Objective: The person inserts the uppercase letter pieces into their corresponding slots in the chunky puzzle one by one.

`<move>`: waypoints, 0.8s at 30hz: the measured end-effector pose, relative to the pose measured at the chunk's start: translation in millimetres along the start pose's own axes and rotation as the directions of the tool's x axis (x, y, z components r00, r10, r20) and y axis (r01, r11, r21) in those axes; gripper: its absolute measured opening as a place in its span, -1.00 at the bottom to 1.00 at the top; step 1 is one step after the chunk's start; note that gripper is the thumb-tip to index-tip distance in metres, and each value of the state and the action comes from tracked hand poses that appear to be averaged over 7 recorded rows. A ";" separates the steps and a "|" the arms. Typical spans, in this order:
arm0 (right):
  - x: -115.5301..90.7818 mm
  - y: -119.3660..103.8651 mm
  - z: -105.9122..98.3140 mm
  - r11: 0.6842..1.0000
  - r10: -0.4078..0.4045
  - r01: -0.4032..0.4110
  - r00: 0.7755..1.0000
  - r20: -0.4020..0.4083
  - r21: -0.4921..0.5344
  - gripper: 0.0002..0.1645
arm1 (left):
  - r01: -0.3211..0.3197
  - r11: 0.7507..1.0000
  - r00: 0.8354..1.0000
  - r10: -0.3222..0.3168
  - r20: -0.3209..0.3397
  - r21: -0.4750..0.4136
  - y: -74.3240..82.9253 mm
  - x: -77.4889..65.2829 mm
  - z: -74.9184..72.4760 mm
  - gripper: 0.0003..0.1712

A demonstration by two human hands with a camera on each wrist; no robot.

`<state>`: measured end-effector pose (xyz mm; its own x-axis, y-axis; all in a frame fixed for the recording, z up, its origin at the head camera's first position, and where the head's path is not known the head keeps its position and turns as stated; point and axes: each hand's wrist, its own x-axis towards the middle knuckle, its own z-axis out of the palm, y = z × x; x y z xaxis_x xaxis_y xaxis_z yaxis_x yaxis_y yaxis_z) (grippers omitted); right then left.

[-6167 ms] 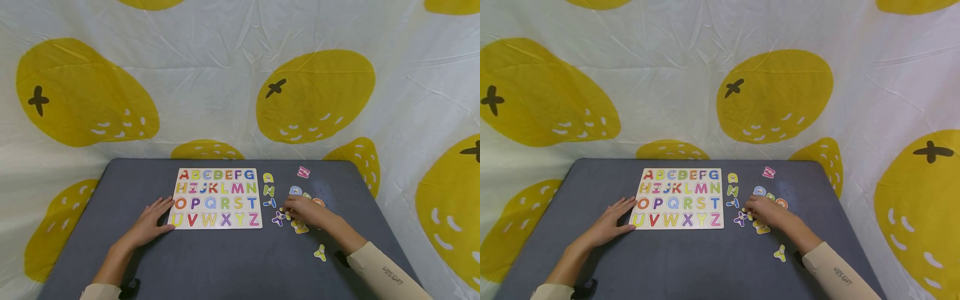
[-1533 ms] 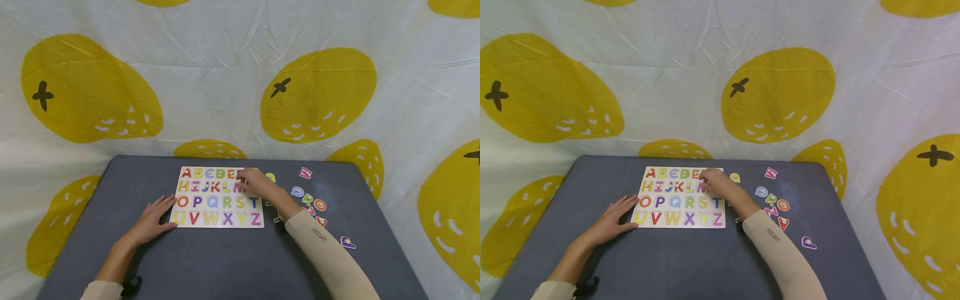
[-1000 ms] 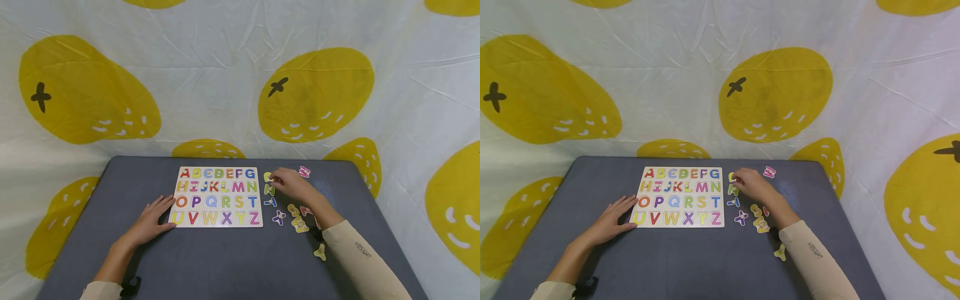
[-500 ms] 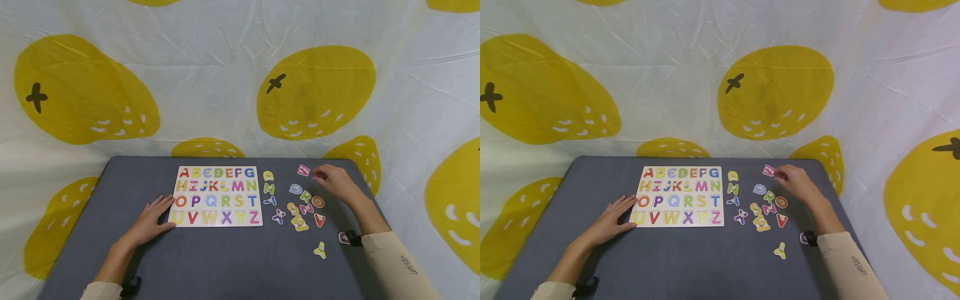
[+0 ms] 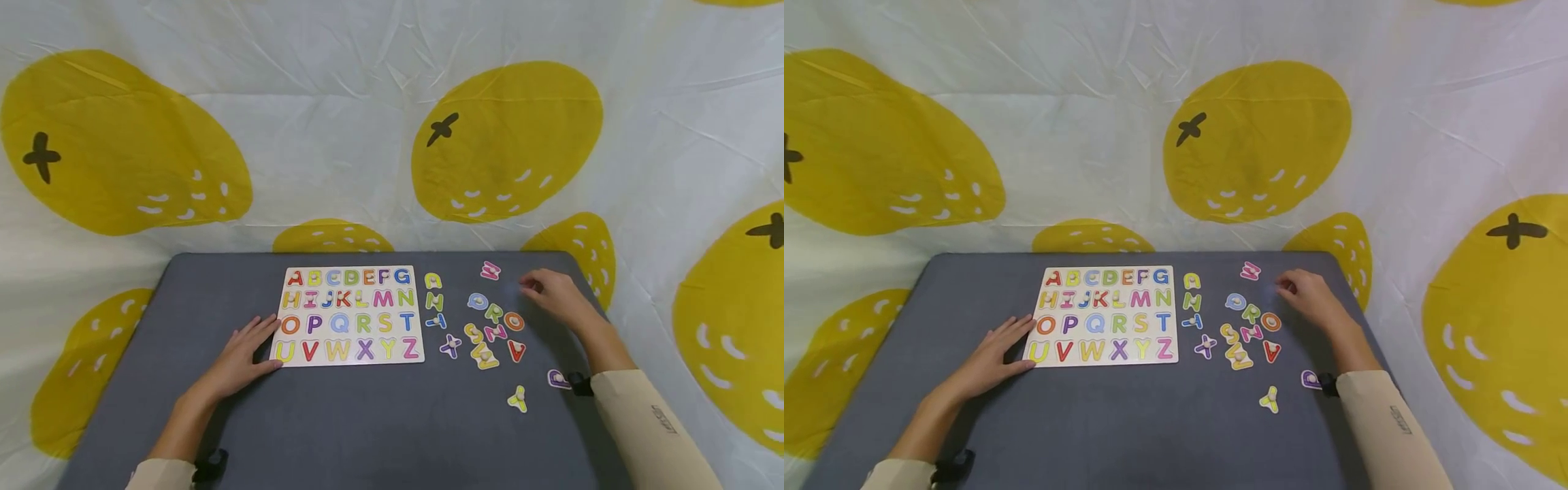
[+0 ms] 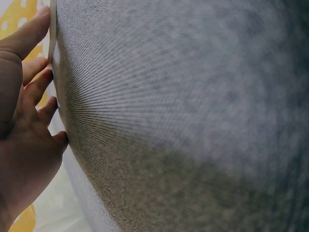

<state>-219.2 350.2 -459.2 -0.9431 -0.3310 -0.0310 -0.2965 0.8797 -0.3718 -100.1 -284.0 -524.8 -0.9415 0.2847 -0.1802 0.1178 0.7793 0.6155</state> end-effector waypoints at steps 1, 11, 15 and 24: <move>3.2 1.7 1.8 1.000 0.005 -0.005 1.000 0.010 0.001 -0.74 | 0.000 1.000 1.000 0.000 -0.001 -0.001 -0.2 0.0 -0.5 0.02; 31.8 16.3 21.1 0.999 0.023 -0.024 0.999 0.047 0.031 -0.70 | 0.000 1.000 1.000 0.000 0.006 -0.004 2.4 -1.2 -3.2 0.00; 48.2 16.7 30.8 0.998 0.046 -0.048 0.998 0.054 0.051 -0.68 | 0.006 1.000 1.000 -0.006 0.003 -0.001 3.0 -1.7 -3.9 0.01; 75.5 13.4 51.0 0.998 0.059 -0.059 0.997 0.058 0.000 -0.70 | 0.012 1.000 1.000 -0.012 -0.001 0.001 5.9 -1.5 -1.5 0.01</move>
<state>-286.7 319.6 -513.8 -0.9485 -0.2981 -0.1069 -0.2404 0.8975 -0.3696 -98.4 -280.7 -519.8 -0.9432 0.2745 -0.1872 0.1065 0.7834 0.6123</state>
